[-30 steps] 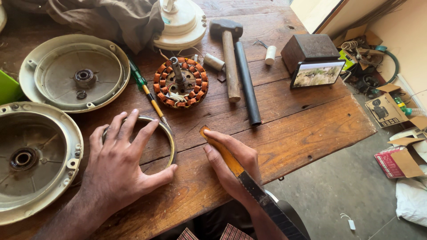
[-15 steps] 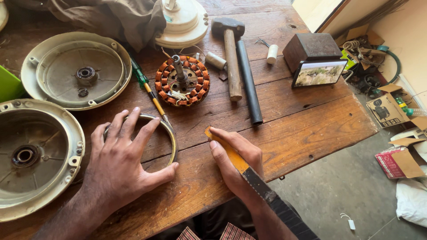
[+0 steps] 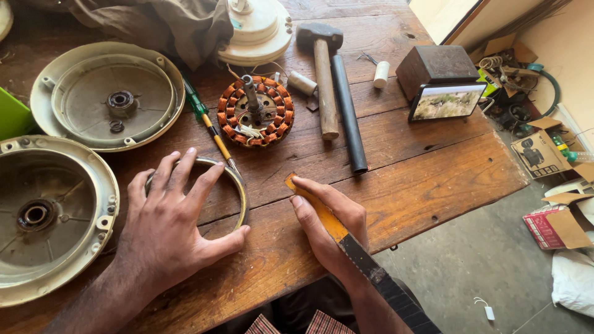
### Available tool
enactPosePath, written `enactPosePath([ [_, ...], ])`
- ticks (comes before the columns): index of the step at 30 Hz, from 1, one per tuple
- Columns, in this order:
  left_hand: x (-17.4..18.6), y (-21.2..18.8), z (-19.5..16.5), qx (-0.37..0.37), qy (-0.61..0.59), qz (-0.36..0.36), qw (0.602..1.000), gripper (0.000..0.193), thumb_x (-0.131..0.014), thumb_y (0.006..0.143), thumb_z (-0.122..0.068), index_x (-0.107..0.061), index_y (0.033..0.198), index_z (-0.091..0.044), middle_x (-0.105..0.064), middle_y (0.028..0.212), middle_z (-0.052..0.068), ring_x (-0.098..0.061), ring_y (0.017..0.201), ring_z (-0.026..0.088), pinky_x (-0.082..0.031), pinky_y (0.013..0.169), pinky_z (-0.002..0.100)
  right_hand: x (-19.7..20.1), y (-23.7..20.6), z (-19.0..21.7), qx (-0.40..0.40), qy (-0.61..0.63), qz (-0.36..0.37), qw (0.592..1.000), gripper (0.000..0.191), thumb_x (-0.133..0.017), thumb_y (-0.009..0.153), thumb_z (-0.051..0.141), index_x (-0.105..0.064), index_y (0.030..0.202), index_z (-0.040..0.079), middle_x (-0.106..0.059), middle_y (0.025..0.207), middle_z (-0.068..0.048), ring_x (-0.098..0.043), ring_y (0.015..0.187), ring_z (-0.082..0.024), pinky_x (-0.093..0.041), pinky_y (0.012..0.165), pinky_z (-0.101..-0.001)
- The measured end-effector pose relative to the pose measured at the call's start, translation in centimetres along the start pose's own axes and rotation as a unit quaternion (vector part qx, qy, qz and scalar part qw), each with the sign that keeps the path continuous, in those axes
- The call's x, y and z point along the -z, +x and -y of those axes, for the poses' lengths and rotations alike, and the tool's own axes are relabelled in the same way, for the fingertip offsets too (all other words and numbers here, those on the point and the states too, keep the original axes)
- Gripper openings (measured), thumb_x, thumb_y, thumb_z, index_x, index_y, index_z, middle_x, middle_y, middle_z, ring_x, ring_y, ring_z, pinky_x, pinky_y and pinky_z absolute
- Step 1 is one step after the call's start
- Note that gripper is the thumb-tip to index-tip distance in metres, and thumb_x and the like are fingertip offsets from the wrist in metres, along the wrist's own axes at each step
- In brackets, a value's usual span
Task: The person holds a circular metal ring steady on a wooden workbench with one hand and files its edge with a flat file held in the other hand, working around the ring's rim throughout the clip.
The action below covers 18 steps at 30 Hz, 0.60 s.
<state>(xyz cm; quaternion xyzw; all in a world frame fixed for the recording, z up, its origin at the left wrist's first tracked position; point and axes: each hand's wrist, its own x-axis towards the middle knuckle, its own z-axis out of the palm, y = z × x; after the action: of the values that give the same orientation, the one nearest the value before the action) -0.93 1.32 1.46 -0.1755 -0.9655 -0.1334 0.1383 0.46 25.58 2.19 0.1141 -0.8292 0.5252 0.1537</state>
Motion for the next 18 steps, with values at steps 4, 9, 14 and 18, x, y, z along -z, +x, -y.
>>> enactPosePath([
  [4,-0.06,-0.02,0.04,-0.001,-0.002,-0.005,1.0,0.098,-0.07,0.065,-0.073,-0.052,0.139,-0.011,-0.042,0.148,0.027,-0.033,0.141,0.041,-0.022,0.111,0.062,-0.09,-0.02,-0.09,-0.003,-0.002,0.002,1.0,0.028,-0.07,0.094,0.007,-0.073,0.122,0.0,-0.08,0.111,-0.014,-0.077,0.103,-0.018,-0.059,0.09,-0.0283],
  [9,-0.08,-0.03,0.07,-0.004,0.002,-0.004,1.0,0.099,-0.07,0.065,-0.073,-0.052,0.139,-0.011,-0.042,0.147,0.028,-0.033,0.141,0.042,-0.023,0.11,0.063,-0.17,-0.01,-0.2,-0.002,0.005,-0.001,1.0,0.029,-0.07,0.094,0.006,-0.072,0.122,-0.001,-0.079,0.112,-0.015,-0.077,0.105,-0.018,-0.059,0.092,-0.0283],
  [14,-0.06,-0.04,0.07,-0.003,-0.002,-0.004,1.0,0.098,-0.07,0.065,-0.072,-0.052,0.14,-0.011,-0.043,0.147,0.028,-0.033,0.141,0.042,-0.023,0.11,0.063,-0.18,0.02,-0.32,-0.007,0.007,0.002,1.0,0.029,-0.07,0.094,0.006,-0.072,0.122,-0.001,-0.08,0.112,-0.014,-0.077,0.104,-0.018,-0.059,0.091,-0.0282],
  [18,-0.11,-0.06,0.04,-0.003,0.002,-0.003,1.0,0.098,-0.069,0.065,-0.073,-0.051,0.14,-0.011,-0.042,0.148,0.027,-0.033,0.142,0.041,-0.023,0.111,0.063,-0.2,-0.04,-0.33,0.0,0.003,0.001,1.0,0.028,-0.07,0.094,0.006,-0.072,0.122,-0.001,-0.079,0.113,-0.015,-0.077,0.106,-0.018,-0.058,0.093,-0.0286],
])
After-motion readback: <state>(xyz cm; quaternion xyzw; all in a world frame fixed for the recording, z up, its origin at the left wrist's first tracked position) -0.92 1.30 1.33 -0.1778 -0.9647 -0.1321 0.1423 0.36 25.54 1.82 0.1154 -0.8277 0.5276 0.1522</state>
